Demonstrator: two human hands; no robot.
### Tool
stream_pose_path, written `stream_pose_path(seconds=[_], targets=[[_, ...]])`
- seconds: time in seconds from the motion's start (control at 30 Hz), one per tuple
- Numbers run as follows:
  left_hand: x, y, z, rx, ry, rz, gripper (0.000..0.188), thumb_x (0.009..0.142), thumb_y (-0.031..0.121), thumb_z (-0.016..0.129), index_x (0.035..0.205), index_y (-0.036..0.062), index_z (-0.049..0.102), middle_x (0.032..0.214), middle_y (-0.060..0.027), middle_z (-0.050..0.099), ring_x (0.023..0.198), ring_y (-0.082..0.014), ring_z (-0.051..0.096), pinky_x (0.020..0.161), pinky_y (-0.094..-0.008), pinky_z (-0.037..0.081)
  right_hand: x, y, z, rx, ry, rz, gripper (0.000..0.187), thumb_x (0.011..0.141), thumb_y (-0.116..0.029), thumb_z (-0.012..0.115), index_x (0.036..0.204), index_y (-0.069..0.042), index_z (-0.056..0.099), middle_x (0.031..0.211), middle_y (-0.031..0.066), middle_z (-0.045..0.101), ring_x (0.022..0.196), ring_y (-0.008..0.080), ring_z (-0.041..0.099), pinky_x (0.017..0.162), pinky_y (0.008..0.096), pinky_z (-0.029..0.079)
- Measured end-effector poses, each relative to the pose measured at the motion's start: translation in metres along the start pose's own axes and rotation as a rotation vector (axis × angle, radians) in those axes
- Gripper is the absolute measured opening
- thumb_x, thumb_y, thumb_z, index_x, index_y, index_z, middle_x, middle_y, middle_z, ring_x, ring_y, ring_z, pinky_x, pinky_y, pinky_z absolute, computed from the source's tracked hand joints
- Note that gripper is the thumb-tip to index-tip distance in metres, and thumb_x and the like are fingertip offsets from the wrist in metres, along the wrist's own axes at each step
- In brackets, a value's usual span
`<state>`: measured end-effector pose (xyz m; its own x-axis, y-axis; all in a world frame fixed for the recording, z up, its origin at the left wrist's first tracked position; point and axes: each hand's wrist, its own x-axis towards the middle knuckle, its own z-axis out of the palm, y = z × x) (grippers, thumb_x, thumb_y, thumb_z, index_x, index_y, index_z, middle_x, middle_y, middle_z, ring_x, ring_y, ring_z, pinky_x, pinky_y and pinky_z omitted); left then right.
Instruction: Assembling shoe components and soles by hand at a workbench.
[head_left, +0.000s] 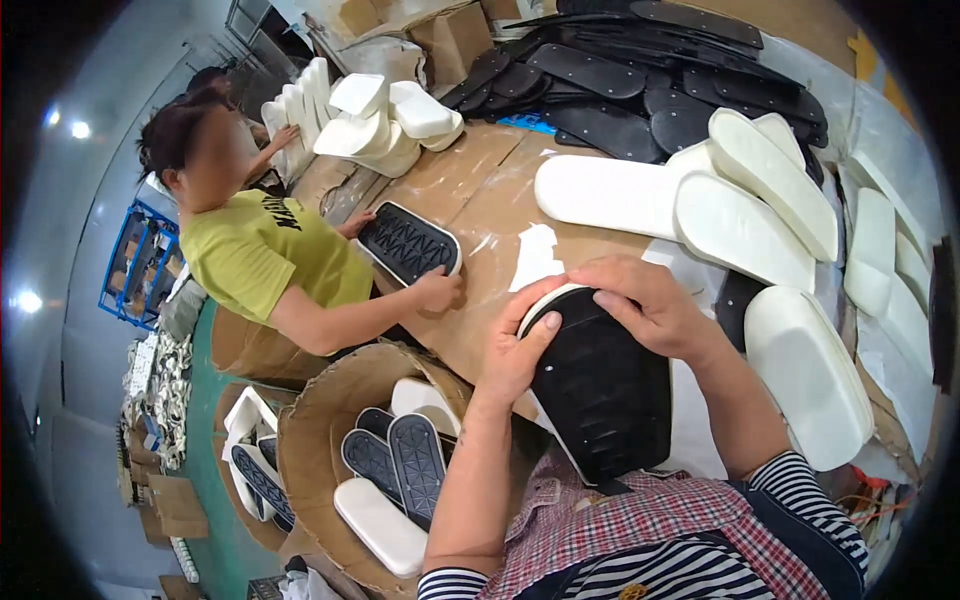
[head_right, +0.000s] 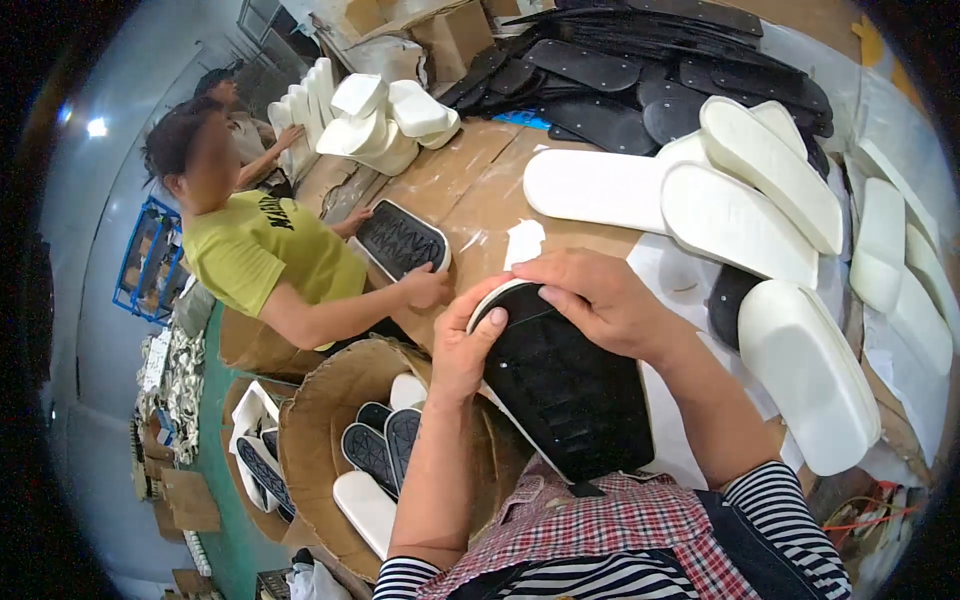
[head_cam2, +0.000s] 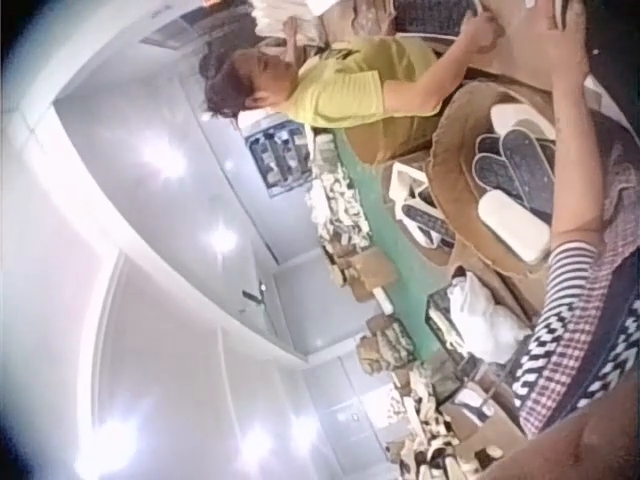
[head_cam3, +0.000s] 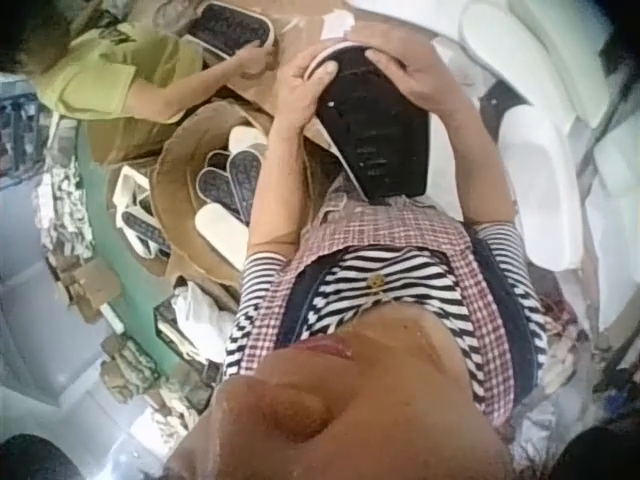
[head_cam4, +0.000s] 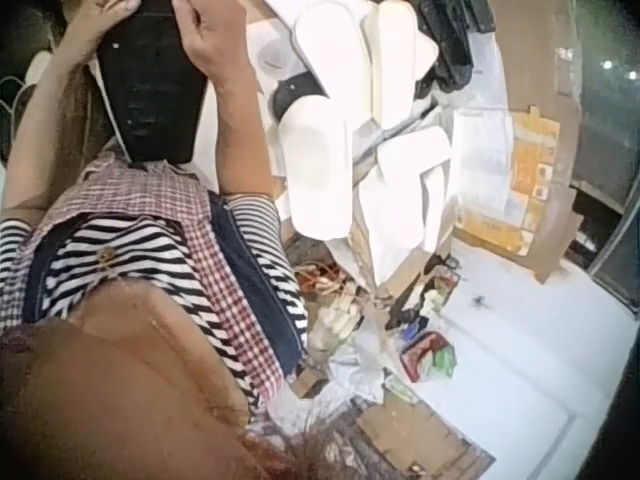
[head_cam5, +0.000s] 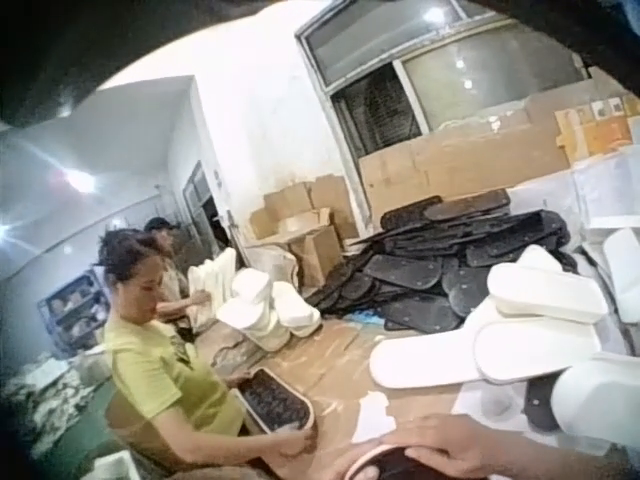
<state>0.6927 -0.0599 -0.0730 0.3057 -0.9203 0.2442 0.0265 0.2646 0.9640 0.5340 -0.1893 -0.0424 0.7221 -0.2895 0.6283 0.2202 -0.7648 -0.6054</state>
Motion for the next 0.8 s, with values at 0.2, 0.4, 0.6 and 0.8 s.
stream_pose_path(seconds=[0.2, 0.4, 0.6, 0.8], targets=[[-0.039, -0.053, 0.017, -0.232, 0.039, -0.286, 0.077, 0.073, 0.027, 0.074, 0.135, 0.0013, 0.037, 0.126, -0.012, 0.05, 0.117, -0.0212, 0.046, 0.101, -0.0334, 0.034, -0.009, 0.013, -0.019, -0.079, 0.071, 0.079, 0.027, 0.085, 0.003, 0.05, 0.111, 0.0, 0.059, 0.106, 0.0137, 0.063, 0.097, 0.0278, 0.06, 0.085, 0.0331, 0.046], [-0.077, -0.101, 0.018, -0.359, 0.118, -0.504, 0.06, 0.078, 0.023, 0.072, 0.126, -0.0019, 0.045, 0.116, -0.01, 0.057, 0.105, -0.0193, 0.054, 0.092, -0.033, 0.043, -0.04, 0.031, -0.019, 0.226, 0.059, 0.478, 0.069, 0.087, -0.011, 0.054, 0.144, -0.003, 0.016, 0.146, 0.0145, 0.028, 0.136, 0.0232, 0.023, 0.111, 0.0343, 0.015], [-0.093, -0.083, 0.012, -0.537, 0.462, -0.305, 0.06, 0.079, 0.02, 0.07, 0.128, -0.0008, 0.043, 0.119, -0.011, 0.055, 0.104, -0.0228, 0.056, 0.092, -0.0356, 0.045, -0.168, 0.056, 0.032, 0.677, -0.261, 0.751, 0.091, 0.078, -0.033, 0.071, 0.144, -0.005, 0.016, 0.141, 0.0145, 0.033, 0.132, 0.0251, 0.031, 0.108, 0.0401, 0.025], [-0.103, -0.066, -0.025, -0.886, 0.775, -0.222, 0.048, 0.088, 0.026, 0.057, 0.127, 0.0021, 0.045, 0.127, -0.0142, 0.052, 0.114, -0.0329, 0.051, 0.1, -0.0488, 0.04, -0.198, 0.057, 0.042, 0.59, -0.26, 0.847, 0.062, 0.086, -0.032, 0.062, 0.136, -0.004, 0.036, 0.126, 0.01, 0.049, 0.117, 0.0189, 0.044, 0.101, 0.0337, 0.035]])
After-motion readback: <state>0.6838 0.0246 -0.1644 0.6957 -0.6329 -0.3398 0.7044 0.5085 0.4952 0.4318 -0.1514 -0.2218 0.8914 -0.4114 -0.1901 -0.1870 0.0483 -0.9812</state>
